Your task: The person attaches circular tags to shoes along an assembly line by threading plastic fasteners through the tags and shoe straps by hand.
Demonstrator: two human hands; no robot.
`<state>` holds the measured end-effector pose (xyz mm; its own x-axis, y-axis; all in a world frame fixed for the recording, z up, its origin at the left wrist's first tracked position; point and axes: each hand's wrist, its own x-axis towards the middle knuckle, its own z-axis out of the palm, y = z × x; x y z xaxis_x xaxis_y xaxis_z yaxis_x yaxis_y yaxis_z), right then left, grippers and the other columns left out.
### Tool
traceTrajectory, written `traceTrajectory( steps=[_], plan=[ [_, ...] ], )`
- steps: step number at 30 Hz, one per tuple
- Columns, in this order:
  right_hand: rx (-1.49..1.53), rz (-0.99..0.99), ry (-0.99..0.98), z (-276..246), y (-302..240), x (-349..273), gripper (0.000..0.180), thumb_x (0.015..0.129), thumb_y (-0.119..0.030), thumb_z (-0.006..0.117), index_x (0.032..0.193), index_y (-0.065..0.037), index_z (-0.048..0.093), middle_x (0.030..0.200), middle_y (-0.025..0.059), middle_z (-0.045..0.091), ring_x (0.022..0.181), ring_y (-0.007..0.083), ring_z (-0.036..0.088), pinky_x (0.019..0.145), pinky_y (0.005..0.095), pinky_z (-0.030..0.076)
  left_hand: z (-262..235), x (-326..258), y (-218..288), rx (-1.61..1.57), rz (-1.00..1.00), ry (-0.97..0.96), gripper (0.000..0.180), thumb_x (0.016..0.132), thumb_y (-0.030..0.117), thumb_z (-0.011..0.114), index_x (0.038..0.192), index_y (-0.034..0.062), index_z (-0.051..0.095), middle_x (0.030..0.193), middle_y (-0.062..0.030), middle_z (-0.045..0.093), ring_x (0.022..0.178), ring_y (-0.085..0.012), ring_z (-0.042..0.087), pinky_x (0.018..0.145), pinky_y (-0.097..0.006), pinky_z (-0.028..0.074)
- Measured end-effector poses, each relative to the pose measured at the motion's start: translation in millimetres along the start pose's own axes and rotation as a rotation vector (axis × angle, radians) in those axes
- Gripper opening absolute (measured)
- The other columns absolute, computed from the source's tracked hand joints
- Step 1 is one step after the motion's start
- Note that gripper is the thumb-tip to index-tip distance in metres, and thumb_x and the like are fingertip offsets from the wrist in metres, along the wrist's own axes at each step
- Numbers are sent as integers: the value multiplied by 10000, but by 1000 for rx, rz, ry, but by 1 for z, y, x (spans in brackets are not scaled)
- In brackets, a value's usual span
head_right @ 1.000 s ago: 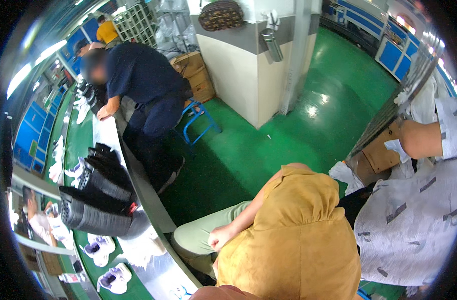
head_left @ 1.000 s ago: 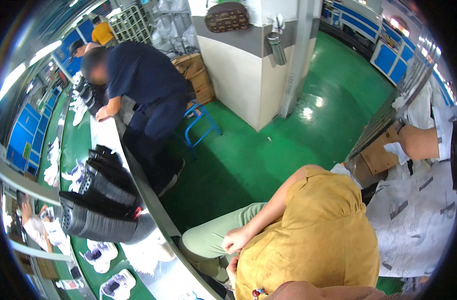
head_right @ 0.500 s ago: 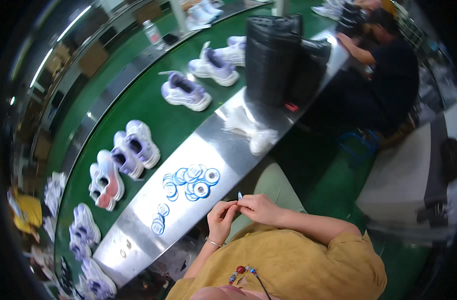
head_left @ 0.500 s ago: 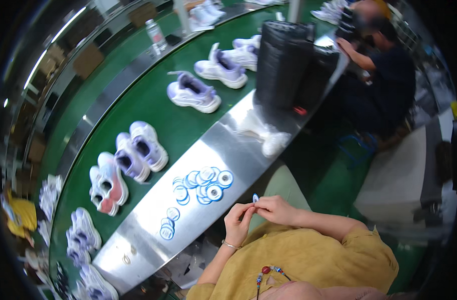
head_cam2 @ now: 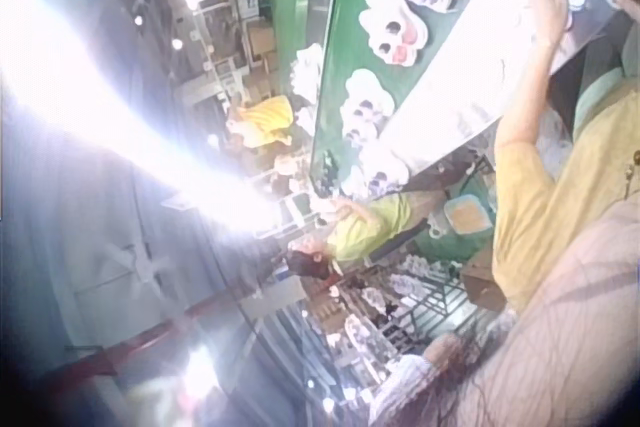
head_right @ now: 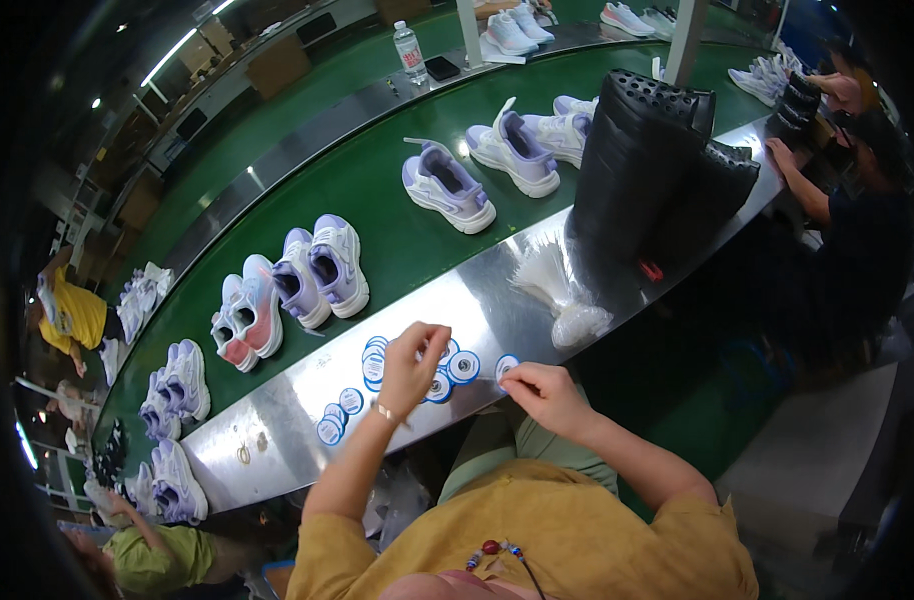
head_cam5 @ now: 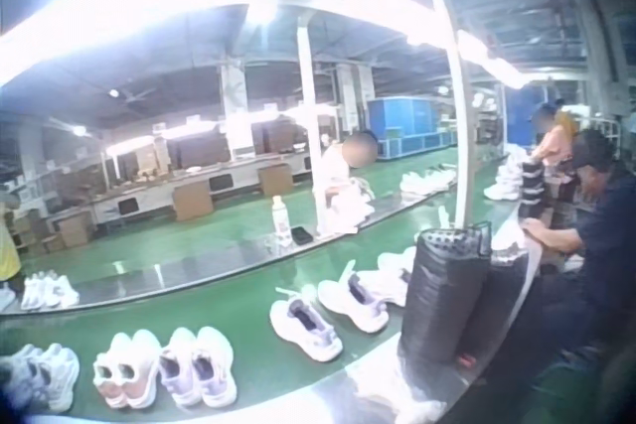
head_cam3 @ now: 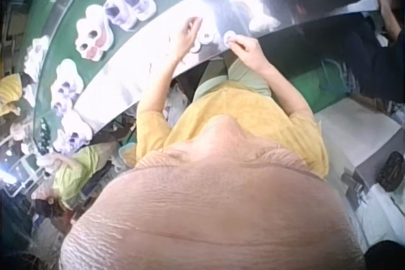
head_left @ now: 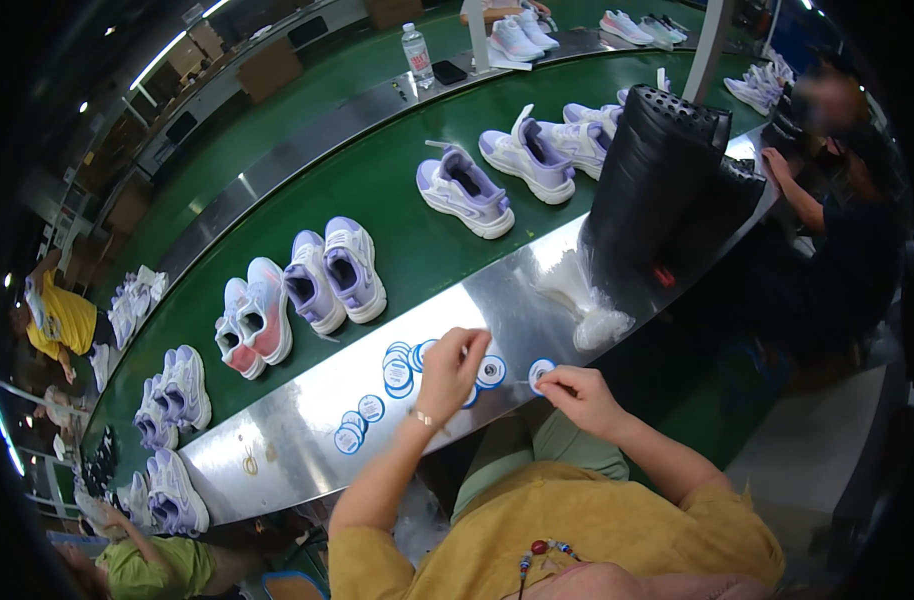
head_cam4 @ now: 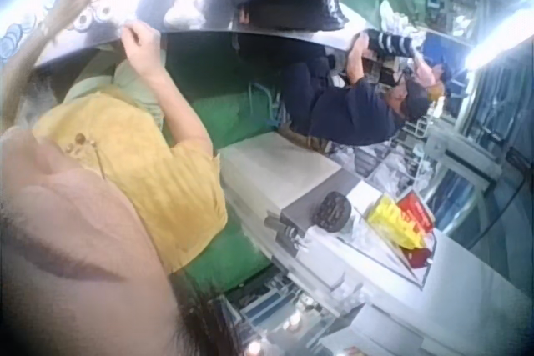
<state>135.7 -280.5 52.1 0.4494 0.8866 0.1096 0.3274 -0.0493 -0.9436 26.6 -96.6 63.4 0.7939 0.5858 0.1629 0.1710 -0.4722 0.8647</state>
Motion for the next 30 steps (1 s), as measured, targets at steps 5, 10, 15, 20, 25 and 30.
traceTrajectory(
  steps=[5,10,15,20,25,30],
  plan=[
    [122,100,55,-6,8,-1,66,822,-39,596,836,24,610,658,30,556,587,62,488,527,209,387,6,99,-38,233,260,163,248,835,136,589,1048,10,579,963,-165,612,822,-295,612,710,-342,488],
    [206,298,246,-25,32,-22,74,844,-52,573,844,8,616,623,-27,491,533,29,391,473,171,278,68,207,-48,127,54,48,449,763,109,591,1181,17,455,1215,-224,450,1135,-371,440,962,-399,366],
    [182,306,191,-29,36,-16,92,876,-49,521,846,-5,596,609,-22,467,507,22,354,456,164,249,100,228,-63,217,-146,100,431,725,237,677,1053,6,519,1082,-233,481,921,-385,564,814,-428,475],
    [160,254,45,-29,36,0,104,881,-62,520,845,-1,597,629,-23,477,511,23,359,459,161,252,60,199,-73,425,-215,395,163,713,72,602,866,22,577,974,-202,511,826,-363,580,717,-425,484],
    [161,211,47,-33,42,45,128,894,-97,521,895,-7,612,639,-34,469,526,9,357,459,157,240,42,163,-82,301,-219,543,234,701,-15,567,928,-3,509,974,-211,485,857,-368,561,731,-438,478],
    [106,70,-19,-7,28,100,146,894,-112,529,921,0,617,652,-36,461,534,13,348,468,164,241,46,157,-100,69,-356,738,383,649,38,649,966,-24,443,937,-233,514,837,-411,565,743,-444,480]
  ],
)
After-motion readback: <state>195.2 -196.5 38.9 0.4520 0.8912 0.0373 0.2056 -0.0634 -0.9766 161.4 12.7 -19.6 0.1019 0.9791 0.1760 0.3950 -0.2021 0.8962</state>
